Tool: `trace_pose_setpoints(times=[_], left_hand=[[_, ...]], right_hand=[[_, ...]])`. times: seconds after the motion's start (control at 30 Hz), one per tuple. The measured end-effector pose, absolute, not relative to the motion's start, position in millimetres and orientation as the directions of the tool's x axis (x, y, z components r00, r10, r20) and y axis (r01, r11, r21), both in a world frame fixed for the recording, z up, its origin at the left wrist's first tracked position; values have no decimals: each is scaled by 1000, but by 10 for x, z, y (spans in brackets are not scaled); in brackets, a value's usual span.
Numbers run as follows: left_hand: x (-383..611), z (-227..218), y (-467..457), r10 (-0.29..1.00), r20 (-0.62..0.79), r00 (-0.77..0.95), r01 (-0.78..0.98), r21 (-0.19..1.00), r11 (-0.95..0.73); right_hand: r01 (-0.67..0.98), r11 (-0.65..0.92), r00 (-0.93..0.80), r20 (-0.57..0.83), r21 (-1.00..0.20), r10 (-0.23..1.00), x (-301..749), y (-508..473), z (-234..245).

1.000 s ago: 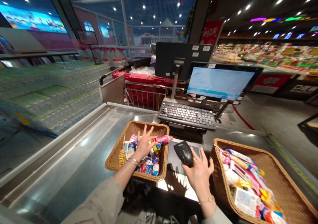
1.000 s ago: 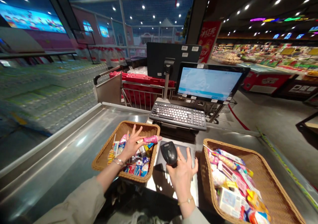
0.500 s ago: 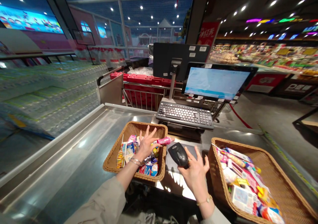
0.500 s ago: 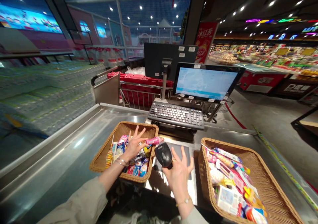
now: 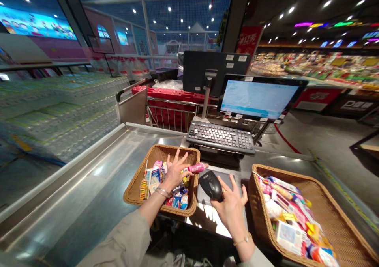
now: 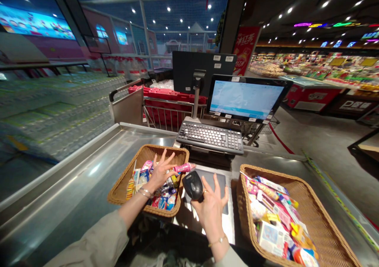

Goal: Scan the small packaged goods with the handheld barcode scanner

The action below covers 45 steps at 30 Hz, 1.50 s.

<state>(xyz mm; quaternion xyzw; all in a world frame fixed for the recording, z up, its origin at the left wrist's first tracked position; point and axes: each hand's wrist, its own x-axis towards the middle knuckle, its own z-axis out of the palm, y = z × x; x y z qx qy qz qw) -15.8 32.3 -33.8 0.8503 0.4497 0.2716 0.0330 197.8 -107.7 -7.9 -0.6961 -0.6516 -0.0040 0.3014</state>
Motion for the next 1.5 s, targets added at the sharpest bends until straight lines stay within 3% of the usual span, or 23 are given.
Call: trace_pose_setpoints(times=[0.7, 1.1, 1.5], left_hand=[[-128, -320, 313, 768, 465, 440, 741, 295, -603], [-115, -319, 317, 779, 461, 425, 740, 318, -592], [22, -194, 289, 736, 504, 452, 704, 306, -641]], right_hand=[[881, 60, 149, 395, -470, 907, 1953, -1081, -60], [892, 72, 132, 410, -446, 902, 1982, -1099, -84], [941, -26, 187, 452, -339, 872, 2146, -1144, -87]])
